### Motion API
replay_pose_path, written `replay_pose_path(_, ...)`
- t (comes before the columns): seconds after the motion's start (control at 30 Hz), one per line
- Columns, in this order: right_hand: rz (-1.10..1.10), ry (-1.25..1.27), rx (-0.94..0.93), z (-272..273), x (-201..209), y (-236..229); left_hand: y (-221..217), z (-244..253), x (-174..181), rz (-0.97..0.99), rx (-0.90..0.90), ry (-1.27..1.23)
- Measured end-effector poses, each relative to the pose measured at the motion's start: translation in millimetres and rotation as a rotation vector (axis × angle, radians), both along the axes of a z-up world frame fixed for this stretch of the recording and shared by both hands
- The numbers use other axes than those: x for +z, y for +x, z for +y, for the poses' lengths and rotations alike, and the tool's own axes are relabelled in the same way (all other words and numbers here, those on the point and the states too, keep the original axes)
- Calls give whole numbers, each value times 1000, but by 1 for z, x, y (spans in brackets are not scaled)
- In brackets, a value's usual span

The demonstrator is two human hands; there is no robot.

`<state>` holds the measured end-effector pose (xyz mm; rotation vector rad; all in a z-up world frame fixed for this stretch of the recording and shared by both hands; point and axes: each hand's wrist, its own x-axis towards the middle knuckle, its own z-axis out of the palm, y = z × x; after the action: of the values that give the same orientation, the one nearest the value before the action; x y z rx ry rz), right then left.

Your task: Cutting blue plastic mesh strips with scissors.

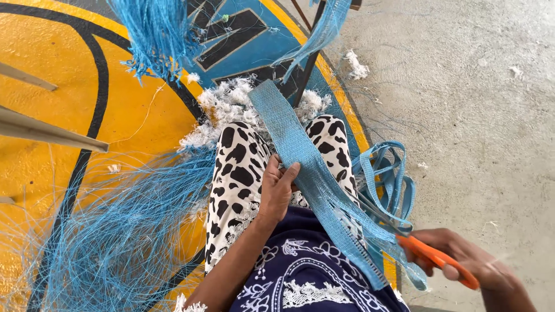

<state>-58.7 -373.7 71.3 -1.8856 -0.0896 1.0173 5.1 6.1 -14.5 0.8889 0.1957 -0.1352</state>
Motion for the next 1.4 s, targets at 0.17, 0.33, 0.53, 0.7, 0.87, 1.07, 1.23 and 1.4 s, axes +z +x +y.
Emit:
replay_pose_path(0.17,57,77,57,41,-7,9,0,-6,-3,-33,-27,57)
replay_pose_path(0.33,78,-30,-9,44,-13,10,-2,-3,10,-36,-12,48)
replay_pose_path(0.53,110,5,40,42,-12,7,-4,-7,2,-47,-2,78)
replay_pose_path(0.7,138,-33,-22,40,-13,6,-5,-5,14,-77,11,106)
replay_pose_path(0.87,109,-64,-44,48,-18,3,-6,-12,2,-74,7,169)
replay_pose_path(1.07,38,140,-89,78,-42,0,-5,-10,1,-34,-3,146)
replay_pose_path(1.23,57,163,-207,96,-51,-12,-5,-4,17,40,5,131)
replay_pose_path(1.4,-58,-7,-174,85,-75,-23,-8,-5,13,31,21,131)
